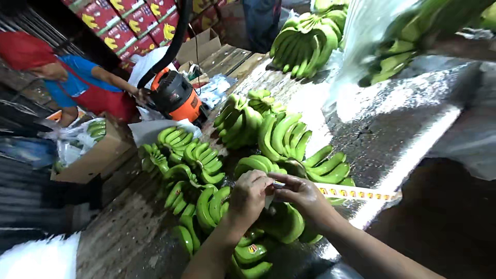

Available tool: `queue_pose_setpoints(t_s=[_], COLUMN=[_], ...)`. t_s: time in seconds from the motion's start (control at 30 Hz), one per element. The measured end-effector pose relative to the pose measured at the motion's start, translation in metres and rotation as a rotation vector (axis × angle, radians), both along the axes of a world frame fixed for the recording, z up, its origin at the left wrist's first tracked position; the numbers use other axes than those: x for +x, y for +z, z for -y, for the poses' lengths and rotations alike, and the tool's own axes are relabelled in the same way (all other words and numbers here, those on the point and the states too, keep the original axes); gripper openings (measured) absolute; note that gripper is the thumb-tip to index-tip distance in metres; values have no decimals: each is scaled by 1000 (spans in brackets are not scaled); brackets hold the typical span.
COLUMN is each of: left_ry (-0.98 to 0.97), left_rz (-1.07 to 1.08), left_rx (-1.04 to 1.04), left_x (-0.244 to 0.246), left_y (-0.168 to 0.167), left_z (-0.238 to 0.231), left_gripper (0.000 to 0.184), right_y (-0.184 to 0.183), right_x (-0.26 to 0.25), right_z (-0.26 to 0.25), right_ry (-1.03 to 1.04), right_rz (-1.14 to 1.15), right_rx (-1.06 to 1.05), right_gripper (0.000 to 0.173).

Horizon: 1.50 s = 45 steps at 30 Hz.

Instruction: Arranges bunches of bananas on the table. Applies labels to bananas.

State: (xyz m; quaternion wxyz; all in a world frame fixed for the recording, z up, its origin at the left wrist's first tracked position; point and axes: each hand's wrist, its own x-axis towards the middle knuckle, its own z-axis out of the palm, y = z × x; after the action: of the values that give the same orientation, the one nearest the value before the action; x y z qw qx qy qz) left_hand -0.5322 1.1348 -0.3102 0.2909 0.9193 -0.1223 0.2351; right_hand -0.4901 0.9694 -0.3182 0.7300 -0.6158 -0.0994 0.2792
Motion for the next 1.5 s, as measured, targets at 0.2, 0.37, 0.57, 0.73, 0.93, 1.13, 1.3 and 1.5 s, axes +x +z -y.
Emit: queue_pose_setpoints(t_s=[0.2, 0.37, 0.57, 0.73, 0.93, 1.13, 1.3, 1.5], left_ry=[-94, 5, 517, 534, 342, -349, -322, -359], left_rz=[250, -401, -1031, -1124, -759, -237, 165, -81], left_rx=[150, -278, 528, 906, 360, -164, 174, -127], left_x=[9, 44, 137, 172, 193, 109, 91, 81], left_y=[-20, 4, -69, -88, -45, -15, -26, -23], left_z=[-16, -70, -203, -220, -163, -53, -53, -82], left_gripper=[10, 19, 33, 32, 24, 14, 12, 20], right_y=[-7, -26, -21, -29, -33, -30, -23, -27], right_x=[2, 33, 49, 56, 65, 55, 42, 44], right_z=[-5, 11, 33, 24, -9, -31, -38, -48], right_ry=[-20, -451, -433, -397, -446, -344, -261, -410], right_rz=[-109, -49, -79, 8, -188, -162, -242, -319], right_rx=[86, 108, 131, 207, 115, 42, 123, 185], right_gripper=[39, 24, 40, 17, 31, 32, 37, 32])
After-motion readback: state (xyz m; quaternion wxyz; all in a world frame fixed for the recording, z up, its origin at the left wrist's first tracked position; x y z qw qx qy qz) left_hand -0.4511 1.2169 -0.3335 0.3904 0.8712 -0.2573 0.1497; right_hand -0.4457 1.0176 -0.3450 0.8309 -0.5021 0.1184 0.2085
